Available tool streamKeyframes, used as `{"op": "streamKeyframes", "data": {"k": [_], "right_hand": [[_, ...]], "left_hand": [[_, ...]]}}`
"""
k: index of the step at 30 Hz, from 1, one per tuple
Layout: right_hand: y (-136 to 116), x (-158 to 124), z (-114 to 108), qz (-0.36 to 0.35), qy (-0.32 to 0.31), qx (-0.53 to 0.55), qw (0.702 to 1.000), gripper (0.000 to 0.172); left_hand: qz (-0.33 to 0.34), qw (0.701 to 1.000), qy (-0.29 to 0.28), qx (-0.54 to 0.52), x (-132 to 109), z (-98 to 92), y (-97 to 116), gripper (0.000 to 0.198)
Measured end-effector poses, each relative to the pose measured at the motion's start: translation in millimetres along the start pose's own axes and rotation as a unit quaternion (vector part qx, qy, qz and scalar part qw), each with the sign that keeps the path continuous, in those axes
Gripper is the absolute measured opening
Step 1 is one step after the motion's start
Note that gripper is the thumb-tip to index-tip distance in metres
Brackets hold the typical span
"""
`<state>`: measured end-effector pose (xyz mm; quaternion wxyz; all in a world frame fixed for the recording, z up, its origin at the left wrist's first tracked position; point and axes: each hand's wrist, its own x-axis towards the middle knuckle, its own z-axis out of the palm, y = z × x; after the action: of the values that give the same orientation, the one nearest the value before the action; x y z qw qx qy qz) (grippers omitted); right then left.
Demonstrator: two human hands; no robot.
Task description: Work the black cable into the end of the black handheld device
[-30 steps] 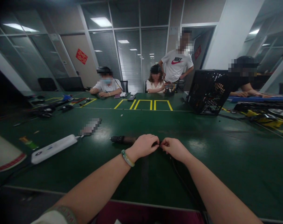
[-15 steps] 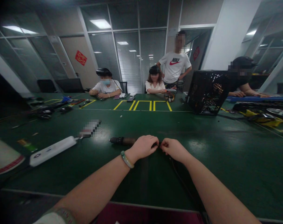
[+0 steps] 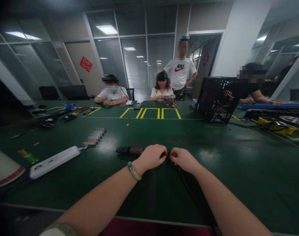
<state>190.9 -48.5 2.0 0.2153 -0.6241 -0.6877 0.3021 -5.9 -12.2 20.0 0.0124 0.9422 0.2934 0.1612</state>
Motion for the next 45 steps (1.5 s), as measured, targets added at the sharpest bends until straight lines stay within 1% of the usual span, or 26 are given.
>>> {"op": "streamKeyframes", "data": {"k": [6, 10, 16, 23, 28, 33, 41, 45], "right_hand": [[-1.1, -1.4, 0.0, -0.005, -0.001, 0.013, 1.000, 0.014], [-2.2, -2.0, -1.1, 0.009, -0.004, 0.010, 1.000, 0.015], [-3.4, -3.0, -2.4, -0.008, -0.002, 0.003, 1.000, 0.015], [-1.4, -1.9, -0.6, -0.003, -0.002, 0.011, 1.000, 0.016], [0.2, -1.1, -0.3, -0.012, 0.000, 0.020, 1.000, 0.014], [1.2, -0.5, -0.1, -0.001, -0.002, 0.019, 1.000, 0.015], [1.8, 0.8, 0.3, 0.000, -0.002, 0.004, 1.000, 0.016], [0.0, -0.2, -0.6, -0.015, -0.001, 0.003, 1.000, 0.016]], "left_hand": [[-0.018, 1.000, -0.001, -0.003, 0.7, 2.3, -0.5, 0.015], [-0.009, 1.000, -0.004, -0.003, 0.6, 1.7, -1.0, 0.012], [0.000, 1.000, -0.012, 0.016, 0.2, -0.6, 0.7, 0.010], [-0.004, 1.000, -0.005, 0.013, 0.1, -0.2, 1.6, 0.008], [-0.006, 1.000, 0.003, 0.003, -0.4, -1.6, 2.5, 0.011], [-0.004, 1.000, -0.005, 0.010, -0.2, -1.8, 2.4, 0.009], [0.002, 1.000, 0.000, 0.003, -1.0, -1.3, 1.3, 0.014], [0.004, 1.000, -0.009, 0.010, -0.3, -1.0, 1.1, 0.009]]}}
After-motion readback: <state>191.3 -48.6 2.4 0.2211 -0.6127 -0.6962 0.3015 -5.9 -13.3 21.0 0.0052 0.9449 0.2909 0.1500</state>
